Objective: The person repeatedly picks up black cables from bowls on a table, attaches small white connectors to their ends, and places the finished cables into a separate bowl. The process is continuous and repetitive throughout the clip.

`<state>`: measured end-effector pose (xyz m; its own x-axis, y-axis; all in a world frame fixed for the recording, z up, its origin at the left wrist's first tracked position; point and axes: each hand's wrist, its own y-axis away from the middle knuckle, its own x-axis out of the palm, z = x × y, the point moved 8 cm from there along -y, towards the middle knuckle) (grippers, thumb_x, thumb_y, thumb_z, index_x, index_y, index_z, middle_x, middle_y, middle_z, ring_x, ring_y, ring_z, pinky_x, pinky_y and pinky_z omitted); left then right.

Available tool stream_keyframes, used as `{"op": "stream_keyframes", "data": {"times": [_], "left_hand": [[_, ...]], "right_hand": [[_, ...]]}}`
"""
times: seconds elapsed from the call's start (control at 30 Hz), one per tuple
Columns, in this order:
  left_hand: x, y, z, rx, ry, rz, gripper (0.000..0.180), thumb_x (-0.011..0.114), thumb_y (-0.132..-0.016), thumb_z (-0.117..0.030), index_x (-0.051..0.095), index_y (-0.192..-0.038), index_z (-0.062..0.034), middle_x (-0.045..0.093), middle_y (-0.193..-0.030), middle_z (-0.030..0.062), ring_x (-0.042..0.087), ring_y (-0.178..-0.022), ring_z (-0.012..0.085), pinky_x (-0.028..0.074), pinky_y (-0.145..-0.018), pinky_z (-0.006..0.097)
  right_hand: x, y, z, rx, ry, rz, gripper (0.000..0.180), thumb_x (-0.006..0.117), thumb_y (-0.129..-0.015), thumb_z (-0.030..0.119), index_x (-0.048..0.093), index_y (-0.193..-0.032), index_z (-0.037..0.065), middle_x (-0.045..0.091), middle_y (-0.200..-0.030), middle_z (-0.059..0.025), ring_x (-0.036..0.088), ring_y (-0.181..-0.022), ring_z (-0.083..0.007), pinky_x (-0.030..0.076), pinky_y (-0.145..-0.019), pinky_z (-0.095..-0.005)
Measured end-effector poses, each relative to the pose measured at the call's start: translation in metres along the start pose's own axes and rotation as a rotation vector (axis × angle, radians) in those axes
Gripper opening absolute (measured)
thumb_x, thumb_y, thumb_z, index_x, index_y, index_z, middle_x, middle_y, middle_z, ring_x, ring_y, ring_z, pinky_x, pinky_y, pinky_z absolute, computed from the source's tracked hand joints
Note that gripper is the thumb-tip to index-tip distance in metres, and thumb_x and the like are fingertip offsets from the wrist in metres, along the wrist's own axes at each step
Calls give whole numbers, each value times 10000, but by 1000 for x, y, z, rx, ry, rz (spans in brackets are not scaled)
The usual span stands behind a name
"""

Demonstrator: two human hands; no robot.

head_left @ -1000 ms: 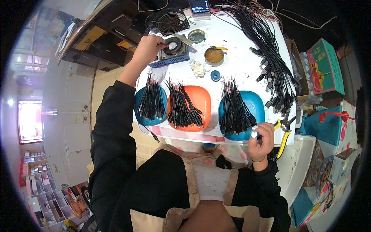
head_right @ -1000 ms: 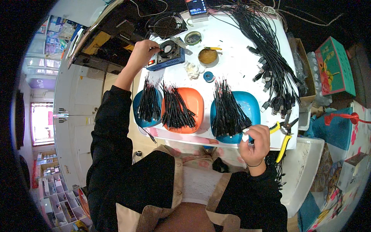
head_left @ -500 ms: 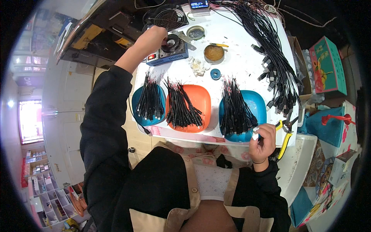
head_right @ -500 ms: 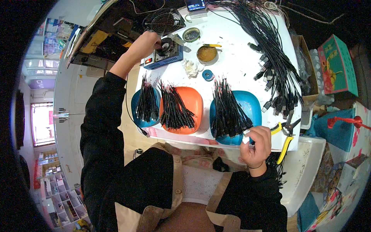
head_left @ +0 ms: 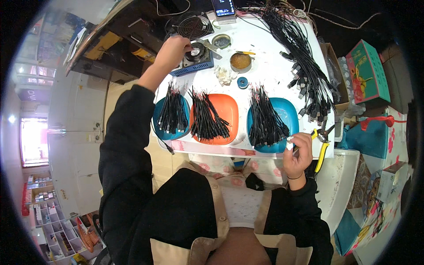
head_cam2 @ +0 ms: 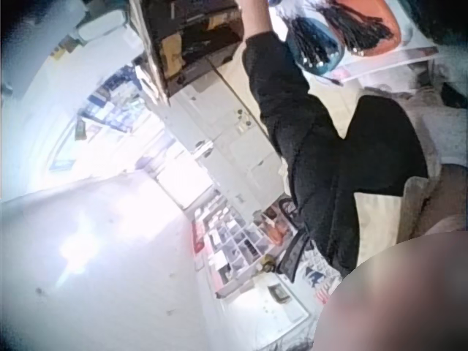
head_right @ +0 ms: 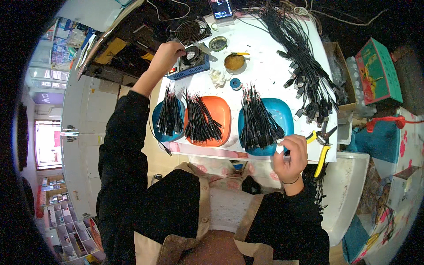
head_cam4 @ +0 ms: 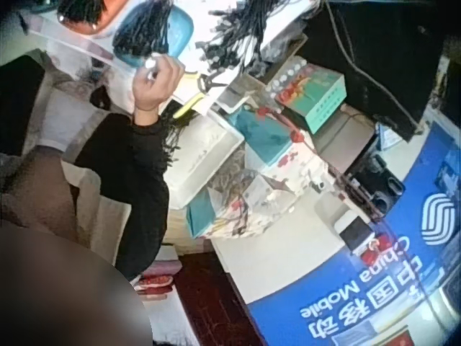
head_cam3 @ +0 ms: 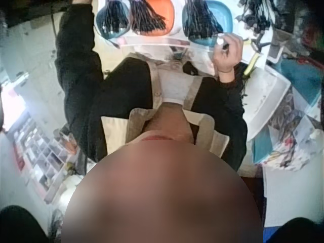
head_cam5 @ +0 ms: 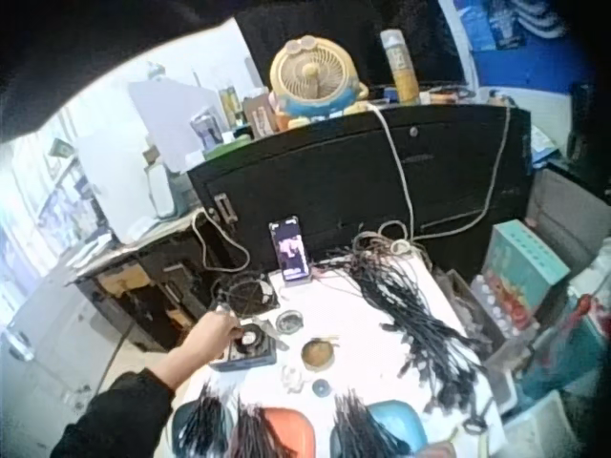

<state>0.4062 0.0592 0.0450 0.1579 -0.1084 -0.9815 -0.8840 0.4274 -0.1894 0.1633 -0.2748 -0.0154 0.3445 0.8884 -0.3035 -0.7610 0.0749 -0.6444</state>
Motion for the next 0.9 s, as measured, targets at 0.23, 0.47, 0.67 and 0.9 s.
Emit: {"op": "stream_keyframes", "data": {"times": [0.23,0.47,0.67,0.9], "left_hand": [[-94,105,-87,-3,490,-444,91,688,-788,-43,672,-872,-12,652,-804,121,627,-738,252,476,-655,303],[-155,188,-169,115,704,-564,97,669,-773,67,646,-857,24,658,-851,88,613,-805,191,471,-710,281],[-139,209,-230,49,1337,-451,116,644,-816,50,667,-927,23,623,-909,69,583,-772,105,458,-631,215],[-120,205,-322,303,1505,-147,427,660,-854,-58,536,-1260,-7,482,-1317,116,503,-1203,206,444,-984,332]], "right_hand": [[-6,4,44,-54,-58,44,116,606,-741,61,579,-823,-17,585,-814,-153,562,-748,-303,465,-676,-361],[16,-6,110,-200,-190,222,192,604,-739,36,592,-925,-11,606,-884,-145,575,-807,-296,465,-735,-367],[45,11,150,-57,-412,524,496,539,-937,271,382,-1317,-6,510,-1249,-188,506,-1133,-316,415,-932,-383],[-33,36,141,26,-221,476,213,407,-963,116,527,-1085,-11,585,-1054,-117,585,-940,-226,466,-849,-346]]}}
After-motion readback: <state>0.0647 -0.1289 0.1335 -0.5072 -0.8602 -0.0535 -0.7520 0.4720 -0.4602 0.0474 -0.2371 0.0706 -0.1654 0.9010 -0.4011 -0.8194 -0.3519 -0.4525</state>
